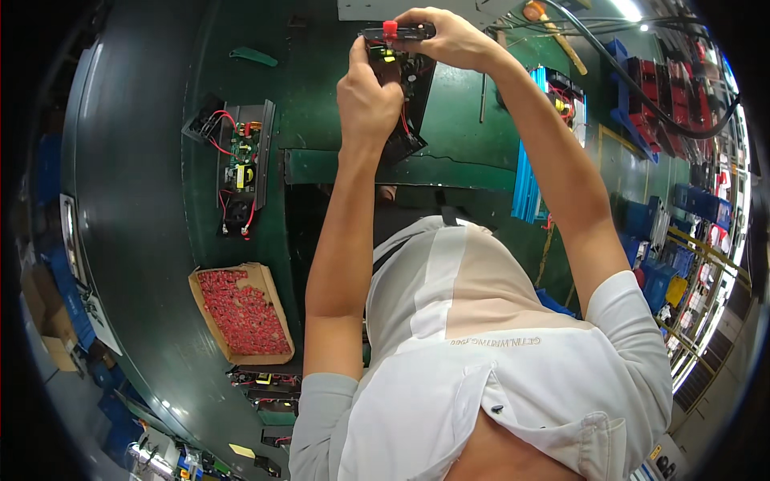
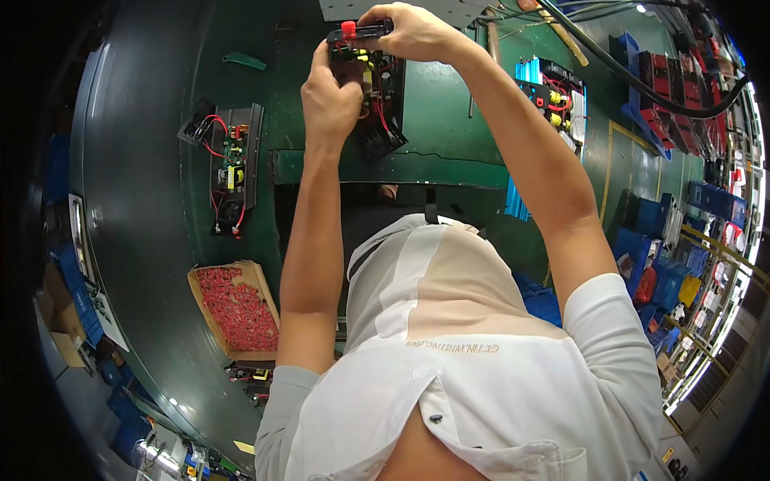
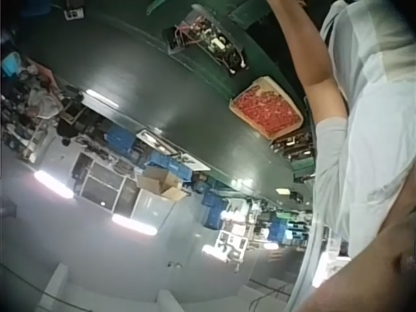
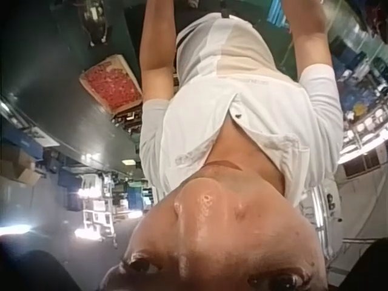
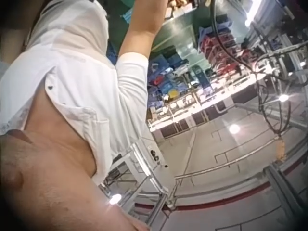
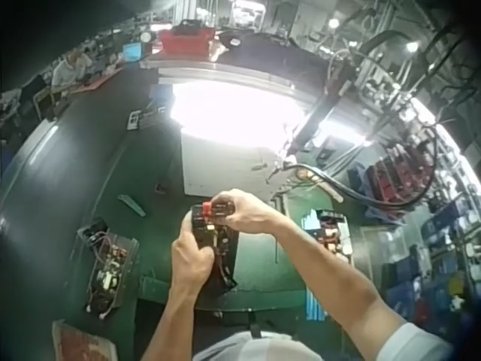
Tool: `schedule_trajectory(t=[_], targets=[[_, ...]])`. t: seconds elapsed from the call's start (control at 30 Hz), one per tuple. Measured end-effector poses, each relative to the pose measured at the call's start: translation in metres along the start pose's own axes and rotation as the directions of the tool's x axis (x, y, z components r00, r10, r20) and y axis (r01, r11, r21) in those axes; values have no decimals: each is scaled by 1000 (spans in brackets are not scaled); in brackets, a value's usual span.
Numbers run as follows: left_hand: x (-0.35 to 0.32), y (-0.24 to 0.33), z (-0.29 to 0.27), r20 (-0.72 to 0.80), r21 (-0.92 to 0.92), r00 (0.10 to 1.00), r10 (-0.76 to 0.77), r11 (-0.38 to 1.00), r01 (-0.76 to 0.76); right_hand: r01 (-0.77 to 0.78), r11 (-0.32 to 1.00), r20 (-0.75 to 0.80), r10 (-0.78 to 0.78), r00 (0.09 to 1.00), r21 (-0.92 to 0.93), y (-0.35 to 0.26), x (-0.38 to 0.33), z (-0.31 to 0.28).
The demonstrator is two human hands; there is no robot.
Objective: Assembling electronic components using a power tool at a factory workstation.
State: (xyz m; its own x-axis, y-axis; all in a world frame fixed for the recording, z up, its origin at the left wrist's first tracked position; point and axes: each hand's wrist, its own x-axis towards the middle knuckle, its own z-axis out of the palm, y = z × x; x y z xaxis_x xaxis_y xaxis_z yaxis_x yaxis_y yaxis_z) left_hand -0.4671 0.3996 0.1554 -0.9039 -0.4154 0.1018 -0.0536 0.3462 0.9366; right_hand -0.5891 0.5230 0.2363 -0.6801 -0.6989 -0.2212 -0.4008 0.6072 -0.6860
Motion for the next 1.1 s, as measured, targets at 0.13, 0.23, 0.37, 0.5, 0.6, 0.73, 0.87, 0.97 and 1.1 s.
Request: schedule_trajectory(t=[0.13, 0.23, 0.37, 0.5, 0.6, 0.73, 0.87, 0.97, 1.1], targets=[[-3, 26, 17, 36, 13, 999, -19, 1000, 18, 102, 994, -143, -106, 984, -38, 76, 11, 11], [-9, 14, 17, -14, -17, 1000, -5, 1000, 5, 89, 996, -96, -91, 991, -22, 21, -1, 2], [-11, 2, 35, -200, -317, 963, 183, 918, -240, 114, 992, -142, -120, 983, -47, 27, -2, 3], [-11, 32, 40, -172, -336, 980, 100, 929, -154, 127, 991, -202, -133, 970, -40, 62, 3, 3], [-13, 33, 25, -159, -105, 983, -87, 992, 71, -67, 965, 13, 66, 998, 252, 37, 17, 6], [-13, 24, 21, -222, -21, 974, -39, 999, 35, -120, 970, 102, 100, 990, 211, 29, 26, 0], [-11, -11, 43, -429, 26, 889, 158, 986, -163, -98, 978, 108, 79, 991, 185, 45, 33, -1], [-21, -29, 46, -322, 161, 920, 223, 971, -179, 43, 975, 12, -47, 999, 217, 66, 28, 11], [-40, -42, 35, -304, 173, 919, 250, 963, -205, 179, 977, -218, -201, 955, -116, 52, 4, 35]])
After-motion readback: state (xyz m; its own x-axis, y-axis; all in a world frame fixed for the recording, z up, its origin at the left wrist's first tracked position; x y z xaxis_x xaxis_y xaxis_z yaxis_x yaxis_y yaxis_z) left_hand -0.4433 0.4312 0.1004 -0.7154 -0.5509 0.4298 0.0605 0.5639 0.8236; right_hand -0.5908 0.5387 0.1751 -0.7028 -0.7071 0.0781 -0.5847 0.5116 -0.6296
